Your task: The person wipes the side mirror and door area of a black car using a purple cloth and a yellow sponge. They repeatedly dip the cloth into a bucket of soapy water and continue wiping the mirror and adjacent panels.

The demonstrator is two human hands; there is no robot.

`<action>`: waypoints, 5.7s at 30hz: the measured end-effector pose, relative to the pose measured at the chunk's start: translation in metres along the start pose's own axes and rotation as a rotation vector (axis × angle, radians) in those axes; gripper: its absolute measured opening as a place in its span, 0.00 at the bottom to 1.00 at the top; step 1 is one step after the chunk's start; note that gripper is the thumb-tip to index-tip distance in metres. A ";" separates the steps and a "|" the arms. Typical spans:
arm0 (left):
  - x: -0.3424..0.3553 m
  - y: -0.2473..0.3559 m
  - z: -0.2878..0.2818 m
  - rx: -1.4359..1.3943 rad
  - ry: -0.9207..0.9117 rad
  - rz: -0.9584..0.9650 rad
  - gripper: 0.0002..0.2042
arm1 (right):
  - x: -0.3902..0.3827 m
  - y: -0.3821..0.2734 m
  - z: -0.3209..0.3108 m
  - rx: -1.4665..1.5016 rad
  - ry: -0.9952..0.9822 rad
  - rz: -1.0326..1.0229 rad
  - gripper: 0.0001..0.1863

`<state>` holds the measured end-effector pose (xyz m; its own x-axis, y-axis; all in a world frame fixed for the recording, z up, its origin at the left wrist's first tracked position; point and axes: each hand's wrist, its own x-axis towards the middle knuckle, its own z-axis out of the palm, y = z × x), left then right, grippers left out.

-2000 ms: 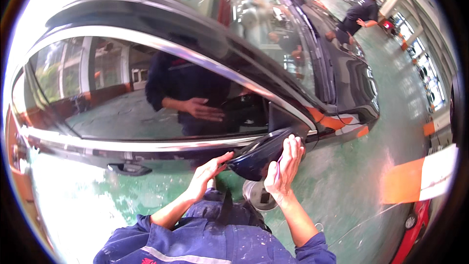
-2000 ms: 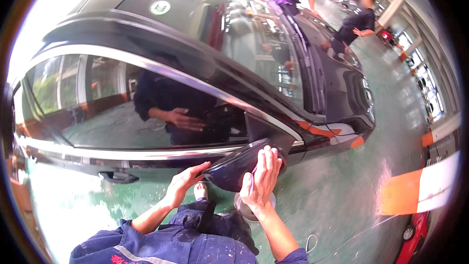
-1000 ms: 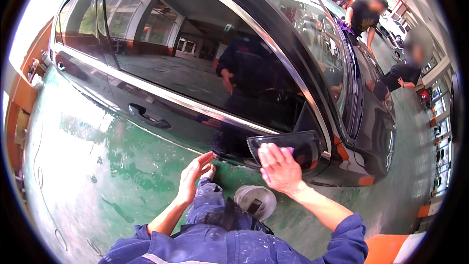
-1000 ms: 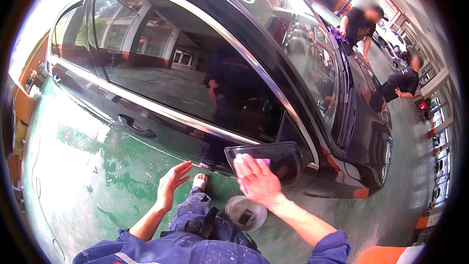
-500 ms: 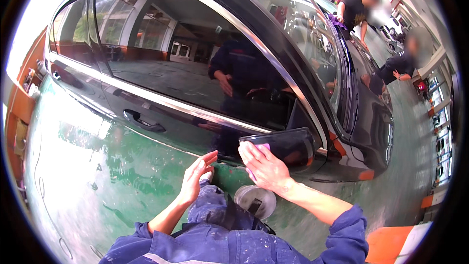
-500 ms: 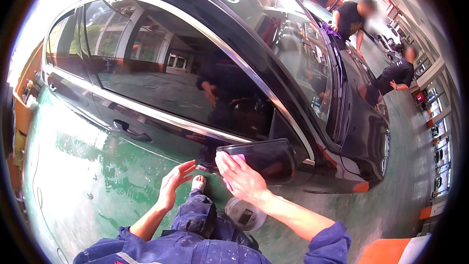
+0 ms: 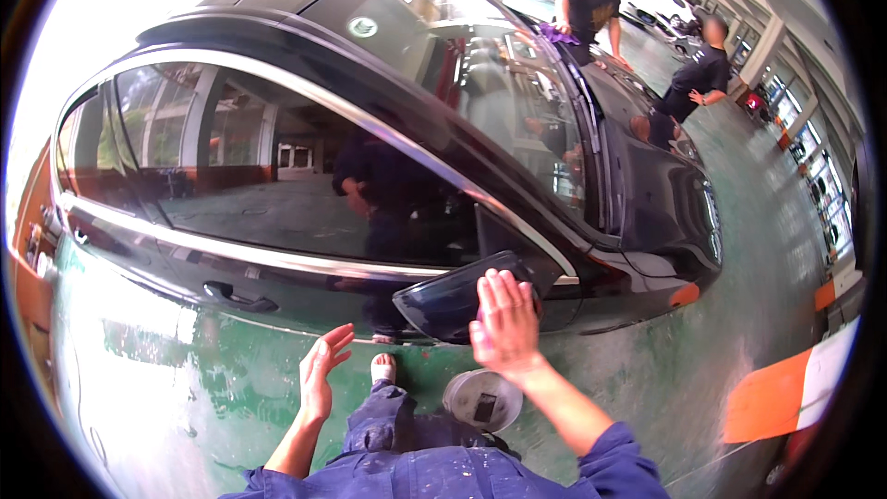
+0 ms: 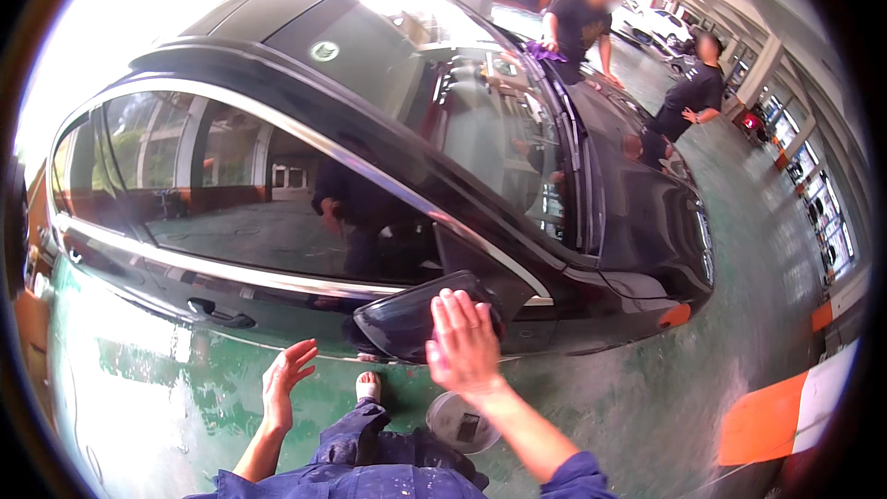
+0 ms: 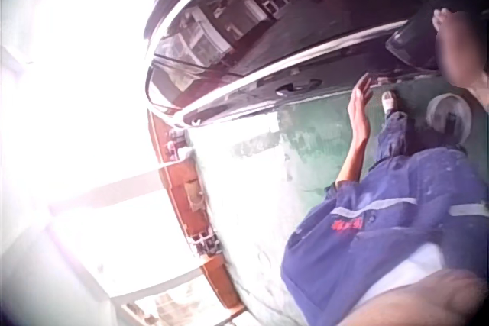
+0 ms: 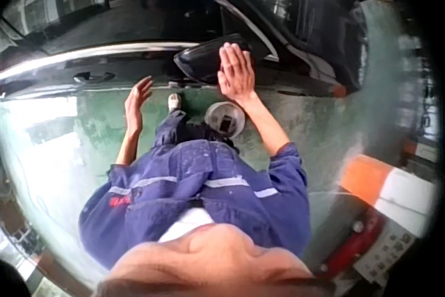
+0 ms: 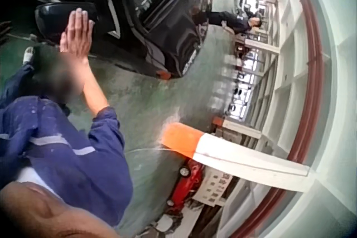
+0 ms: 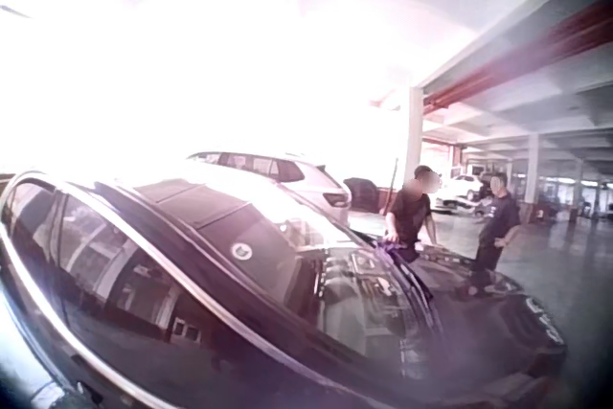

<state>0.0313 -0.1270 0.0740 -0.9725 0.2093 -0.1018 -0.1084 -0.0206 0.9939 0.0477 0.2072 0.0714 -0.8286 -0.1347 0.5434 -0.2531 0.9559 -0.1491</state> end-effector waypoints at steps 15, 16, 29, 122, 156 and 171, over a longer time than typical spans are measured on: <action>0.092 0.021 0.154 0.559 -0.203 0.514 0.22 | -0.050 -0.032 0.006 0.125 0.159 0.312 0.38; 0.094 0.020 0.161 0.635 -0.225 0.507 0.21 | -0.043 -0.022 -0.002 0.122 0.168 0.359 0.38; 0.058 0.077 0.177 1.149 -0.069 0.542 0.16 | -0.026 -0.037 -0.022 0.260 0.149 0.451 0.38; 0.115 0.059 0.189 1.113 -0.318 0.545 0.22 | 0.048 0.086 -0.100 1.012 -0.468 0.590 0.25; 0.121 0.034 0.199 1.201 -0.086 0.512 0.25 | -0.067 0.048 -0.057 1.044 -0.056 1.017 0.31; 0.117 0.038 0.204 1.170 0.019 0.481 0.27 | -0.053 0.051 -0.050 0.904 0.016 0.762 0.30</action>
<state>-0.0446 0.0964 0.1084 -0.8667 0.4072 0.2882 0.4932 0.7859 0.3729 0.1040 0.2759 0.0765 -0.9139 0.3998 0.0707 0.0369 0.2551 -0.9662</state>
